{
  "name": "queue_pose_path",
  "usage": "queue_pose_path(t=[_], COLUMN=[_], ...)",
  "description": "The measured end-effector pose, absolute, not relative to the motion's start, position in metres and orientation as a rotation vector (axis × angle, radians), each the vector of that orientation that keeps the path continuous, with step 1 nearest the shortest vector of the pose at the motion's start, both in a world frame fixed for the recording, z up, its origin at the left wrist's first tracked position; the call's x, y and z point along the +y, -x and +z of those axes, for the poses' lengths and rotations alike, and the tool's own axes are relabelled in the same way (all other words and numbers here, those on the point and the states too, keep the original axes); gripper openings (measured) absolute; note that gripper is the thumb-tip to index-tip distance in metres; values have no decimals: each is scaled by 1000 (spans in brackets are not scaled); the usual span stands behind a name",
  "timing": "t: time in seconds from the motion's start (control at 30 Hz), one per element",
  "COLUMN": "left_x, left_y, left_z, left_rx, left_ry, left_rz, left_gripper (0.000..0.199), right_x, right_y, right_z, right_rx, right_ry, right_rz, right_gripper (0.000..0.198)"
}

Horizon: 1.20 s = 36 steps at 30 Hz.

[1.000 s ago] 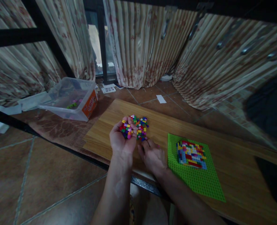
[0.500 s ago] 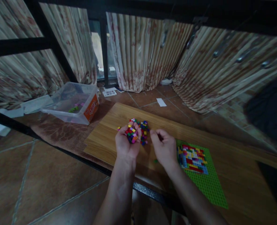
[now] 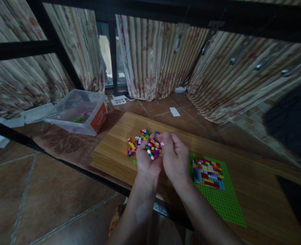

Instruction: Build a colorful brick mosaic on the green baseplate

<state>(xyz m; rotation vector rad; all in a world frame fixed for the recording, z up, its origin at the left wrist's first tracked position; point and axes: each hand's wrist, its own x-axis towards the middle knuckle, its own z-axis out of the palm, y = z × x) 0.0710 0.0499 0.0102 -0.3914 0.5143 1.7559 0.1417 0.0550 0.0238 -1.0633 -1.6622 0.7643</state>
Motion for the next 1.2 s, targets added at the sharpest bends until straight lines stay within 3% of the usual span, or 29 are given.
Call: queue_pose_path(t=[0.2,0.37,0.73,0.9,1.03,1.2], left_x=[44,41,46,46,44,39], left_y=[-55,-44,-80,-75,-58,-45], left_z=[14,14,19,19,15,14], left_rx=[368,406,432,396,388,403], left_ry=[526,556,389,514,545,514], left_rz=[1783,1825,1588,1661,1763,1811], left_gripper=[22,24,27,25,24,27], right_x=[43,36,47,45,34,28], right_y=[-206,-223,-170,-194,-214,-204], right_z=[2,-24,26,8,-22,-46], right_rx=[-1708,-1662,-1536,-1559,-1971,-2221], right_ry=[1315,1451,1020,1181,1434,1630], right_rz=[614,974,1206,921,586,307], right_gripper=[22,27,22,24,23,37])
